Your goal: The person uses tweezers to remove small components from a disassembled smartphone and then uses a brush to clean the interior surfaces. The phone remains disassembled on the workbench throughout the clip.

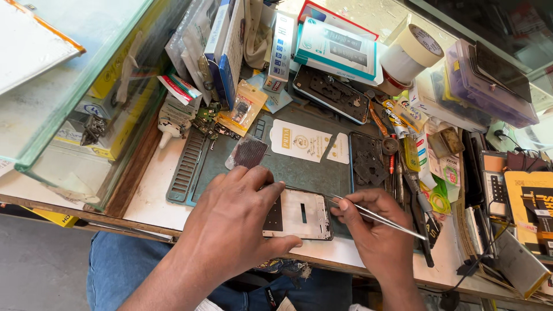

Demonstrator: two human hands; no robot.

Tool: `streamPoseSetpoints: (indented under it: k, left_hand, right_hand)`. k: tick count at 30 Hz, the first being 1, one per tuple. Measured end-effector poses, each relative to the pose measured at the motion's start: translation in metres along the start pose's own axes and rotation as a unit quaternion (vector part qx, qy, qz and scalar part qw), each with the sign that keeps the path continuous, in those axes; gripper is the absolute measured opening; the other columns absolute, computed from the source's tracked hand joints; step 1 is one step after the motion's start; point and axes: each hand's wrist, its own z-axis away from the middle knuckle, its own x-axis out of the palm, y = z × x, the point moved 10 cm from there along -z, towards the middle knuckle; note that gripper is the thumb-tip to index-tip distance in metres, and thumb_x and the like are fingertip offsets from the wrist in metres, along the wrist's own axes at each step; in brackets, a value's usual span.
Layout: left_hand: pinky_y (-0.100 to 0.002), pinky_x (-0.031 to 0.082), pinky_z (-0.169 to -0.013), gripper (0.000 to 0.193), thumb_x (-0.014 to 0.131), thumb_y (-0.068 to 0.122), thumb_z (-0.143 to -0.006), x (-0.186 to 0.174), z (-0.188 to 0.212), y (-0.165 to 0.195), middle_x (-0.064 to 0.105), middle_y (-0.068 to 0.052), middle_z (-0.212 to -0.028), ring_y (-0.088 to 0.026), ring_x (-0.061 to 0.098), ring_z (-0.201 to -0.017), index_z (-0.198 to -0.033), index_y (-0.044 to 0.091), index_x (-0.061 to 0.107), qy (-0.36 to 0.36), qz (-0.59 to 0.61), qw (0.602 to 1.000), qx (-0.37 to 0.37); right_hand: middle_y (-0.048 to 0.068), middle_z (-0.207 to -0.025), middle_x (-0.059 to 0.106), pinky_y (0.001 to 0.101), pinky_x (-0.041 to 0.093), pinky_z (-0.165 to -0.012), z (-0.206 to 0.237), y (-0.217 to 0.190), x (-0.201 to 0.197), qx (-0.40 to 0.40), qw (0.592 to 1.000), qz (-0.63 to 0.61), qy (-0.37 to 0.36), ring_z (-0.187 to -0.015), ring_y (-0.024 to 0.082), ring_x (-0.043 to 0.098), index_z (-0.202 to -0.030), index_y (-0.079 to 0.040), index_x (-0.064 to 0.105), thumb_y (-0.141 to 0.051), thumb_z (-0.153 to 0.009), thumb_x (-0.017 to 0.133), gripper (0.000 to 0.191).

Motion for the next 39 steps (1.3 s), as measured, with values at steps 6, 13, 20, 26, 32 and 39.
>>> streamPoseSetpoints:
  k: [6,13,20,26,32,39]
  left_hand:
    - [-0.046,0.046,-0.09,0.063,0.087,0.05,-0.066,0.005,-0.001,0.007,0.066,-0.009,-0.103,-0.029,0.058,-0.101,-0.104,0.004,0.07,-0.055,-0.039,0.997,-0.025]
    - [-0.045,0.045,-0.085,0.059,0.085,0.049,-0.071,0.011,0.003,0.009,0.062,-0.01,-0.101,-0.027,0.055,-0.099,-0.103,0.003,0.067,-0.095,-0.026,0.994,-0.044]
    - [-0.046,0.044,-0.081,0.058,0.085,0.047,-0.068,-0.001,0.008,0.02,0.063,-0.012,-0.1,-0.033,0.056,-0.104,-0.098,0.001,0.067,-0.014,-0.036,0.999,-0.019]
    - [-0.045,0.044,-0.082,0.058,0.084,0.047,-0.071,0.009,0.009,0.015,0.062,-0.012,-0.101,-0.03,0.055,-0.103,-0.101,0.001,0.066,-0.056,-0.034,0.997,-0.045]
    - [-0.046,0.044,-0.081,0.06,0.085,0.048,-0.069,0.01,0.01,0.014,0.062,-0.012,-0.098,-0.031,0.056,-0.102,-0.101,0.0,0.066,-0.031,-0.034,0.998,-0.041]
    - [-0.047,0.044,-0.086,0.055,0.087,0.049,-0.069,0.01,0.013,0.009,0.064,-0.01,-0.096,-0.03,0.057,-0.101,-0.095,0.004,0.068,-0.022,-0.015,0.998,-0.061]
  right_hand:
    - [0.014,-0.091,0.08,0.0282,0.066,-0.073,-0.007,0.001,0.004,0.038,0.999,0.005,-0.011,-0.084,0.017,0.08,-0.099,0.003,0.065,-0.009,-0.092,0.07,0.015]
    - [0.012,-0.09,0.081,0.0269,0.065,-0.073,-0.006,-0.003,0.004,0.033,0.999,0.014,-0.01,-0.084,0.016,0.079,-0.099,0.002,0.066,-0.01,-0.092,0.071,0.015]
    - [0.011,-0.083,0.08,0.0258,0.063,-0.069,-0.007,-0.01,0.005,0.025,0.999,0.041,-0.007,-0.081,0.014,0.079,-0.098,0.001,0.068,-0.01,-0.091,0.073,0.014]
    - [0.01,-0.082,0.08,0.0241,0.061,-0.069,-0.007,-0.017,0.008,0.008,0.998,0.057,-0.008,-0.079,0.012,0.077,-0.096,0.001,0.069,-0.009,-0.091,0.074,0.012]
    - [0.009,-0.084,0.08,0.0239,0.063,-0.068,-0.009,-0.022,0.01,0.023,0.997,0.074,-0.02,-0.08,0.011,0.078,-0.093,0.001,0.068,-0.009,-0.091,0.073,0.011]
    - [0.01,-0.078,0.081,0.0252,0.062,-0.063,-0.006,-0.033,0.009,0.024,0.99,0.14,-0.023,-0.076,0.012,0.079,-0.088,0.002,0.068,-0.009,-0.089,0.074,0.012]
